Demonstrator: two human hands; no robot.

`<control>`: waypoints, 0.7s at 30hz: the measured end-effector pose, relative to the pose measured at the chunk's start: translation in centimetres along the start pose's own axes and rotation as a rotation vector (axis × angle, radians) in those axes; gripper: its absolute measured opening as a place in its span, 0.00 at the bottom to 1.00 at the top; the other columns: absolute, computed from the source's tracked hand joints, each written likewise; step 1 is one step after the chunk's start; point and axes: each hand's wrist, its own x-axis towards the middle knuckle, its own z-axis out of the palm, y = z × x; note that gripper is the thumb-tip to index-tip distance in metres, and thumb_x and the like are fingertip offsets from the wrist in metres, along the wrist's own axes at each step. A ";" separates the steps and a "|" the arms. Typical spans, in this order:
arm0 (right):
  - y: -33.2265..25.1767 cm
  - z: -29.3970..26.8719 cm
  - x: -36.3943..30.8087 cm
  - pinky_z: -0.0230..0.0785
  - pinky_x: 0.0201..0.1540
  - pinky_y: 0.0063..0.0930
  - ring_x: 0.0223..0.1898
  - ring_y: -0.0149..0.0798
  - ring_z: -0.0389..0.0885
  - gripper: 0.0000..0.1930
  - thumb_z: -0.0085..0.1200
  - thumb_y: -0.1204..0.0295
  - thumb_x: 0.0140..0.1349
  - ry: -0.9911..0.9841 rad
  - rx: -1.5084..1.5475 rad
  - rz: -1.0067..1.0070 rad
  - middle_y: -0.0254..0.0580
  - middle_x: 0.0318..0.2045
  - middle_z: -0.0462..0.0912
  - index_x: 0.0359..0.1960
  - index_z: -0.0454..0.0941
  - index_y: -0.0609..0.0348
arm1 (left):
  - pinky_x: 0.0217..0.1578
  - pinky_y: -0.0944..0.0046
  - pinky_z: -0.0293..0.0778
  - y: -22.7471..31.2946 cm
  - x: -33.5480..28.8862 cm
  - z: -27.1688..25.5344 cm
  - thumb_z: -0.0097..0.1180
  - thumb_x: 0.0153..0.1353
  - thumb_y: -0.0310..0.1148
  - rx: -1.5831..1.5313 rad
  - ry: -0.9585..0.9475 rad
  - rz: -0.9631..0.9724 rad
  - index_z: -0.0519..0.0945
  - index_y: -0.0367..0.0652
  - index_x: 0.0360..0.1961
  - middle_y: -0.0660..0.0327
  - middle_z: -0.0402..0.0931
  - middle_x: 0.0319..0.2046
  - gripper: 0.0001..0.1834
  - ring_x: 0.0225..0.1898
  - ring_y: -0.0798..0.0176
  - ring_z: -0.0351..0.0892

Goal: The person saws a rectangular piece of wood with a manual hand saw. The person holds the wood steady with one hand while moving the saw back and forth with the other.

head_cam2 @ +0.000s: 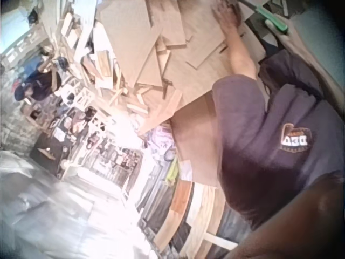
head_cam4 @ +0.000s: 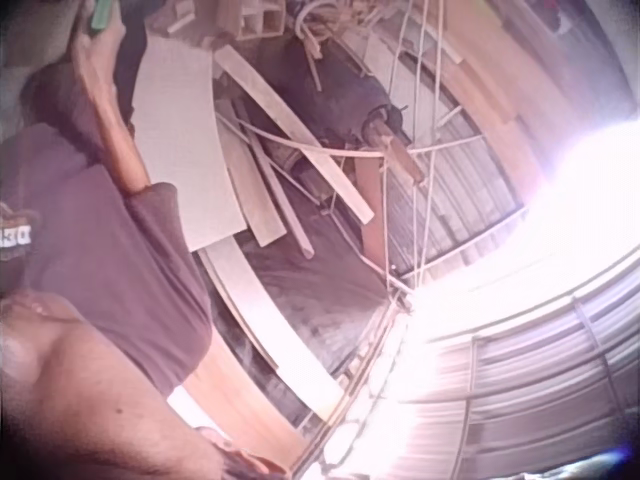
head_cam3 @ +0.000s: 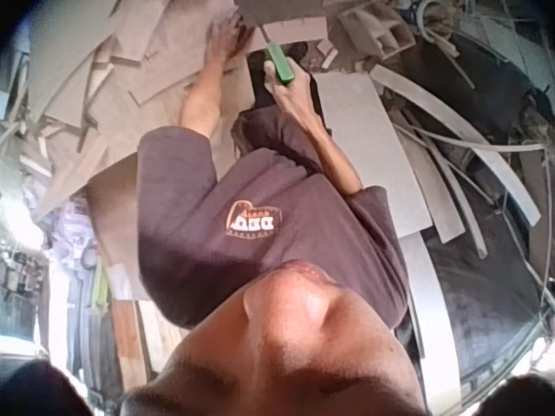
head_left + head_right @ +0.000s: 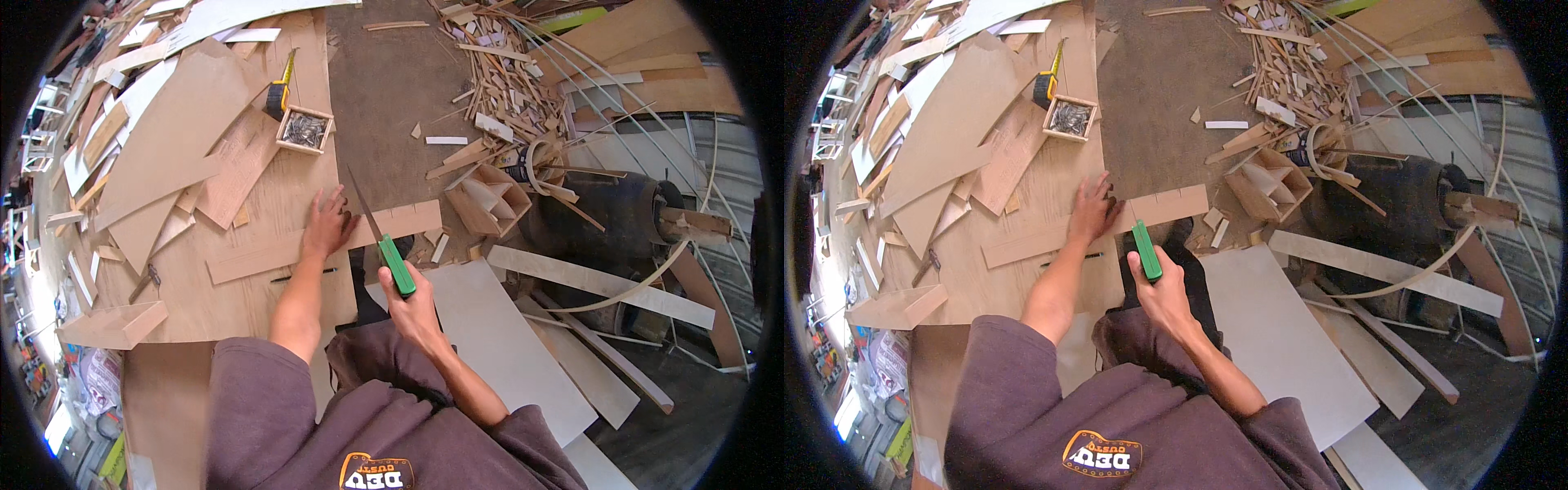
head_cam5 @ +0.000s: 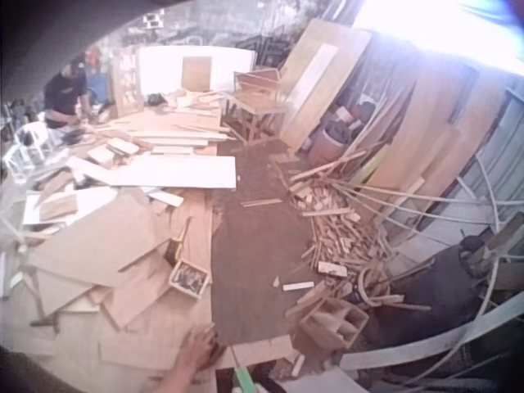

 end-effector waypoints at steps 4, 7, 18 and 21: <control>0.2 0.7 0.6 0.63 0.30 0.30 0.28 0.27 0.62 0.20 0.56 0.57 0.74 -0.032 -0.032 0.038 0.37 0.21 0.68 0.34 0.72 0.65 | 0.76 0.38 0.43 0.4 0.2 -0.3 0.53 0.71 0.48 -0.010 -0.021 0.004 0.90 0.47 0.36 0.61 0.78 0.59 0.19 0.76 0.58 0.55; 0.1 1.3 -0.3 0.64 0.28 0.32 0.26 0.29 0.61 0.20 0.56 0.58 0.74 -0.004 -0.040 -0.045 0.39 0.19 0.67 0.34 0.72 0.66 | 0.76 0.38 0.44 -0.5 -0.4 0.2 0.53 0.71 0.48 0.003 -0.009 -0.009 0.90 0.47 0.37 0.61 0.77 0.59 0.19 0.76 0.58 0.55; 0.9 1.4 0.6 0.66 0.31 0.33 0.28 0.30 0.60 0.19 0.57 0.58 0.73 0.009 -0.023 -0.012 0.49 0.20 0.68 0.38 0.75 0.67 | 0.76 0.39 0.43 0.4 0.3 0.2 0.53 0.71 0.43 0.045 -0.045 0.036 0.89 0.45 0.38 0.59 0.79 0.55 0.16 0.76 0.58 0.55; -0.1 1.8 2.4 0.66 0.32 0.32 0.28 0.31 0.62 0.19 0.57 0.59 0.74 -0.002 -0.033 -0.002 0.43 0.21 0.69 0.37 0.75 0.67 | 0.76 0.40 0.42 0.4 0.5 0.2 0.51 0.71 0.42 0.012 -0.066 0.045 0.88 0.43 0.38 0.58 0.79 0.54 0.17 0.76 0.57 0.56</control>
